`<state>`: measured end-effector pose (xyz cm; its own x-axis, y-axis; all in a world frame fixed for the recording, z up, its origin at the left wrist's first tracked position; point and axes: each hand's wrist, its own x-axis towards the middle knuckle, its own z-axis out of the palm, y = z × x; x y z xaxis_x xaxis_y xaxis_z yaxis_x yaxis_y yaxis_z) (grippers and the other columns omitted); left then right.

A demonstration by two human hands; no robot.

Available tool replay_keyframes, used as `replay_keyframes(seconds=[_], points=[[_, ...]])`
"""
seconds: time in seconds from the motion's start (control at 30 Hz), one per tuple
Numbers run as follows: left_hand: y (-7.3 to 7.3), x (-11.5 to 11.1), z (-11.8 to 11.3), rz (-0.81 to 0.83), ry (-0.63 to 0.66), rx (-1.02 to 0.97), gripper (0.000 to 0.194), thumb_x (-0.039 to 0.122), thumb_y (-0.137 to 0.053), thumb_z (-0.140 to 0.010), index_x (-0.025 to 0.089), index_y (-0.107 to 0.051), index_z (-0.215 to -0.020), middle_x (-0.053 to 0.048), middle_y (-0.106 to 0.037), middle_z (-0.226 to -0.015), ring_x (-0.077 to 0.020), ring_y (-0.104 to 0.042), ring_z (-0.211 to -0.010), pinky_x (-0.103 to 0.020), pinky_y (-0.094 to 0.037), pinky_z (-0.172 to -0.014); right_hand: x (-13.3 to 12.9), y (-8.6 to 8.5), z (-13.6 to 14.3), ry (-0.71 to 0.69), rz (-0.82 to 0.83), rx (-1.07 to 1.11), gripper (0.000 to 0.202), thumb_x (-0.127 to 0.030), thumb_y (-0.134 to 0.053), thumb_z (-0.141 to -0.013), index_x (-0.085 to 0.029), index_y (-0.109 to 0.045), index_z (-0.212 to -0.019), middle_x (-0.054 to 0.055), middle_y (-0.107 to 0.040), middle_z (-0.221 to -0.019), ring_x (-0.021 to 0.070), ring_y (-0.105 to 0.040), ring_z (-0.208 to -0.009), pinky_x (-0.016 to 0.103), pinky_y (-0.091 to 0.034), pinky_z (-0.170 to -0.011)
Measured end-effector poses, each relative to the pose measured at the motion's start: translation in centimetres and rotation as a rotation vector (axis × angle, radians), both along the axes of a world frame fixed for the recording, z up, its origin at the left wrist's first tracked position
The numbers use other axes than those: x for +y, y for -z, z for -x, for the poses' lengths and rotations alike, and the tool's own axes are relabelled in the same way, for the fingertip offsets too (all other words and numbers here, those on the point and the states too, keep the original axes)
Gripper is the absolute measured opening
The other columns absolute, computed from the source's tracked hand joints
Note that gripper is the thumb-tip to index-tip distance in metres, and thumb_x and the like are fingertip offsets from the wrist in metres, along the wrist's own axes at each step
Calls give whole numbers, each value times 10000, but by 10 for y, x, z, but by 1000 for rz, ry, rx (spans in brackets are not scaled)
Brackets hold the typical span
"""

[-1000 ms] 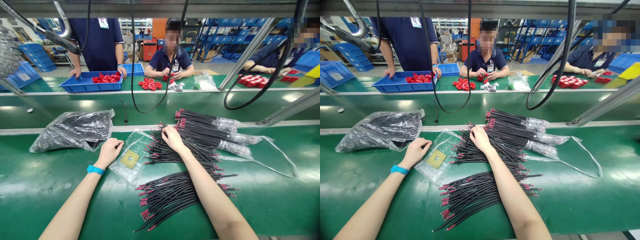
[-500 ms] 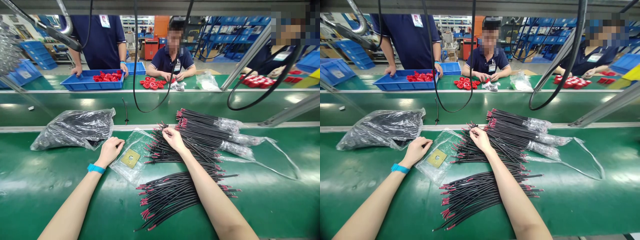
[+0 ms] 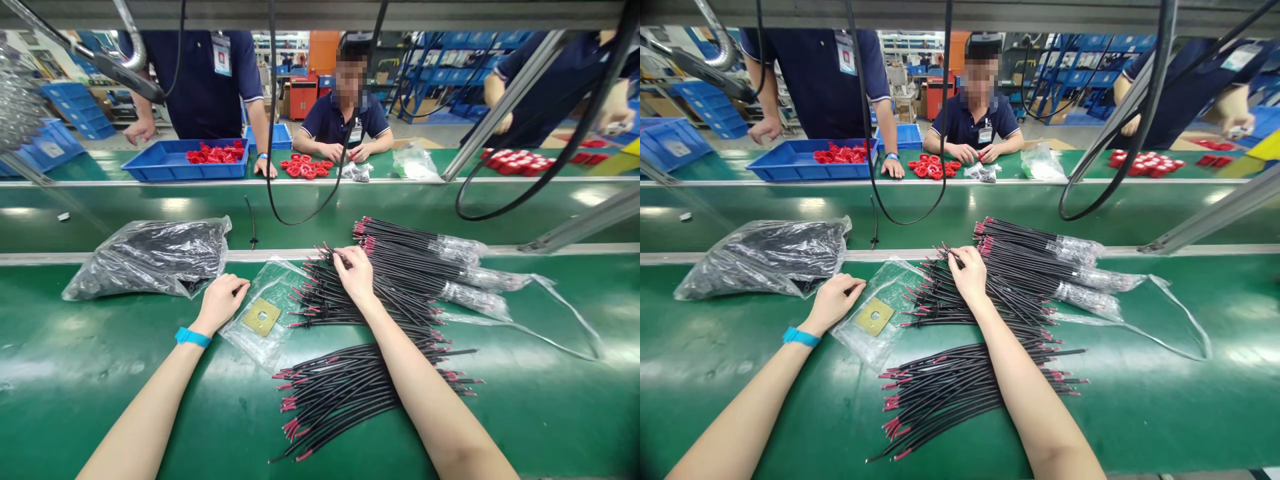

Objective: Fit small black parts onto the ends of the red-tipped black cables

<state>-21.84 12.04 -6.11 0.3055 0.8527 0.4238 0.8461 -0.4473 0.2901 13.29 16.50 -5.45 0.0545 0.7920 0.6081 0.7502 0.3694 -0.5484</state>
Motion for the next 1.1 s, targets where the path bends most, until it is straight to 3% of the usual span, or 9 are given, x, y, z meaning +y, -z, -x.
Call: replay_keyframes(seconds=[0.1,0.27,0.43,0.53,0.77,1.1], points=[[-1,0,0,-2,-3,3,261,339,-498,-969,192,-705,-908,-47,-656,-802,-190,-575,-781,-320,-446,-740,4,5,-6,116,46,-149,223,-300,-551,-917,-191,-730,-994,86,-654,-968,209,-598,-916,335,-494,-832],[-1,0,-1,-4,-2,3,267,346,-491,-973,193,-702,-911,-44,-651,-798,-186,-573,-776,-315,-444,-737,6,9,-10,128,80,-299,172,-252,-560,-901,-190,-719,-922,84,-653,-936,222,-589,-896,338,-475,-803],[-1,0,0,1,0,5,274,343,-480,-973,192,-701,-916,-49,-653,-807,-189,-575,-784,-317,-447,-745,4,4,-5,114,92,-99,197,-257,-520,-911,-189,-674,-1013,52,-693,-938,180,-632,-825,299,-488,-777],[-2,0,-1,0,0,3,273,342,-480,-971,194,-702,-911,-49,-651,-796,-190,-573,-778,-320,-449,-743,2,3,-2,26,129,10,221,-284,-514,-913,-197,-668,-1046,47,-713,-971,167,-660,-826,277,-505,-771],[-2,0,-1,-6,3,-3,277,347,-478,-970,197,-704,-910,-52,-653,-793,-194,-573,-780,-325,-453,-739,0,4,1,-148,180,77,290,-411,-489,-949,-201,-687,-976,57,-713,-947,166,-662,-821,261,-520,-724],[0,0,-1,-6,4,-11,285,352,-481,-975,192,-705,-900,-51,-648,-789,-191,-577,-781,-322,-454,-738,-2,3,5,-244,237,144,245,-400,-525,-916,-198,-663,-933,37,-683,-898,137,-632,-775,222,-509,-677]])
